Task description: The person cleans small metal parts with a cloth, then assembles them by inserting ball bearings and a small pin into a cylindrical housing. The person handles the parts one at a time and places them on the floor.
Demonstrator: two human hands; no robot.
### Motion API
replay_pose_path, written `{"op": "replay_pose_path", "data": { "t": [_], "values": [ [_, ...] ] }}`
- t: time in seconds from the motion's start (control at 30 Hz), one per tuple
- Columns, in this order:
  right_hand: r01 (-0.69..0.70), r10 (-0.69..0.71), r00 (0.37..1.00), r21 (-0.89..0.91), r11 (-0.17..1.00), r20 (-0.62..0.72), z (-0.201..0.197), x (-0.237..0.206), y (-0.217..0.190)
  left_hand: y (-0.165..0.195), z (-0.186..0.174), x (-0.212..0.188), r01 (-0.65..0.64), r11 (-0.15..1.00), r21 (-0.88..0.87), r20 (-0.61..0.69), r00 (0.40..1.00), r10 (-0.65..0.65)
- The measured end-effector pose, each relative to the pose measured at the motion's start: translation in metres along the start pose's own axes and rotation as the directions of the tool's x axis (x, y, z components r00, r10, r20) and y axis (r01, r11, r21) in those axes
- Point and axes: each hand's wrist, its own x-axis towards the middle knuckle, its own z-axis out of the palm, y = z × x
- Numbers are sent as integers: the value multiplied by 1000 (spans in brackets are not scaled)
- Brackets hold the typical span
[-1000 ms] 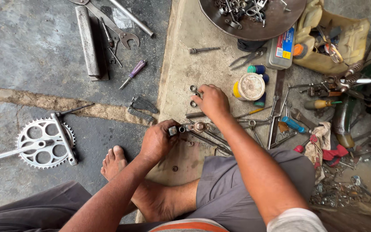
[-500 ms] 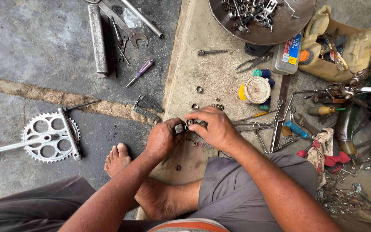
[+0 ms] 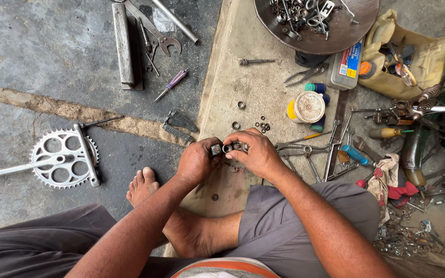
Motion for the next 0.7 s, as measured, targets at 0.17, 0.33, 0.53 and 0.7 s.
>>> {"op": "replay_pose_path", "data": {
  "t": [0.17, 0.33, 0.53, 0.7],
  "values": [
    [-63, 66, 996, -46, 997, 61, -3, 1, -6, 2, -1, 0, 31, 999, 36, 14, 999, -31],
    [64, -63, 997, -30, 998, 34, -9, 0, -15, 5, -3, -1, 19, 998, 55, 24, 1000, -21],
    [-392, 412, 893, -137, 910, 180, -43, -9, 14, 5, -3, 0, 68, 994, 80, 58, 996, -73],
    [-467, 399, 882, 577, 670, 250, -33, -8, 65, 3, -2, 1, 66, 996, 58, 36, 997, -68]
  ]
}}
